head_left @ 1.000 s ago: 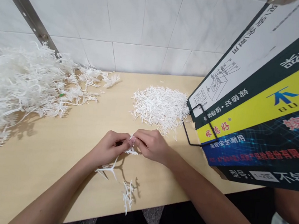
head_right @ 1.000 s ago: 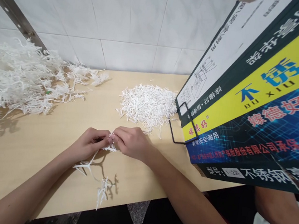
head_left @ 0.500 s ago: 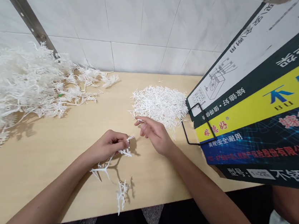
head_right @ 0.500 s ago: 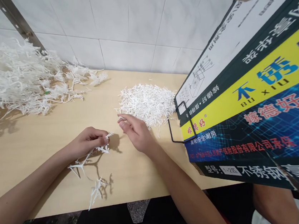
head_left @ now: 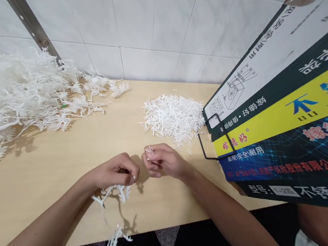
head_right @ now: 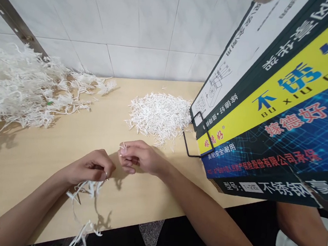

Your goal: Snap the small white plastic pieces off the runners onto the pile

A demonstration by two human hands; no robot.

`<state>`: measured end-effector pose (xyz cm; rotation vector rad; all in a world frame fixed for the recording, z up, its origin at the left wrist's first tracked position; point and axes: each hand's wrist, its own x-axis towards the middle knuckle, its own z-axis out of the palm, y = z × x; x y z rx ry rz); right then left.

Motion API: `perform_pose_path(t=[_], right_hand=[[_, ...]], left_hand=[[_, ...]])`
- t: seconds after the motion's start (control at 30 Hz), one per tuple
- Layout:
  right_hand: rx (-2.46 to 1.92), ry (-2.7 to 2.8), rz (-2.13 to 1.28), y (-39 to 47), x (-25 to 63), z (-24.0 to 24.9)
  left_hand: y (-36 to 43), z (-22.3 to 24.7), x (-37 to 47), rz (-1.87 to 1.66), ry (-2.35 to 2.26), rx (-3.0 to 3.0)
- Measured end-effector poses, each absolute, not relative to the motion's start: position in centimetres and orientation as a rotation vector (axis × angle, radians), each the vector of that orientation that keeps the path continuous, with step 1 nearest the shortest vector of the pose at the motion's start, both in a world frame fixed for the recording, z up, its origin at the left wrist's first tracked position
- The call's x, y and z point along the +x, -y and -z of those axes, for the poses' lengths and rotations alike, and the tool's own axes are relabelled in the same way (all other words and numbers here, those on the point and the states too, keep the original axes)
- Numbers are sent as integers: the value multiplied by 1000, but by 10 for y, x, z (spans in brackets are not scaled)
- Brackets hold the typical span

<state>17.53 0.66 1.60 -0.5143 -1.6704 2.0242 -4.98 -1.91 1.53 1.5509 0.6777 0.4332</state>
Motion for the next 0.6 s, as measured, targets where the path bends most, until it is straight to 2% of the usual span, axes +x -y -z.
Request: perform_pose_path(t=[0.07, 0.17, 0.27, 0.37, 0.43, 0.5, 0.6], right_hand=[[-775, 1866, -1619, -12, 182, -17], [-1262, 1966, -785, -21, 193, -18], [-1530, 1774, -340, -28, 201, -18], [-1495, 1693, -197, -28, 201, -14], [-1380, 1714, -220, -24, 197, -12], [-1236, 1750, -345, -17, 189, -11], [-983, 1783, -709, -7, 178, -12]], left_hand=[[21, -14, -43, -560, -819, 1435], [19, -12, -34, -790, -1004, 1152], [14, -11, -32, -956, -905, 932], [12, -12, -36, -1035, -772, 851], [13, -12, -38, -1052, -797, 879], [14, -9, -39, -1073, -892, 959], [14, -4, -38, -1071, -1021, 1118]])
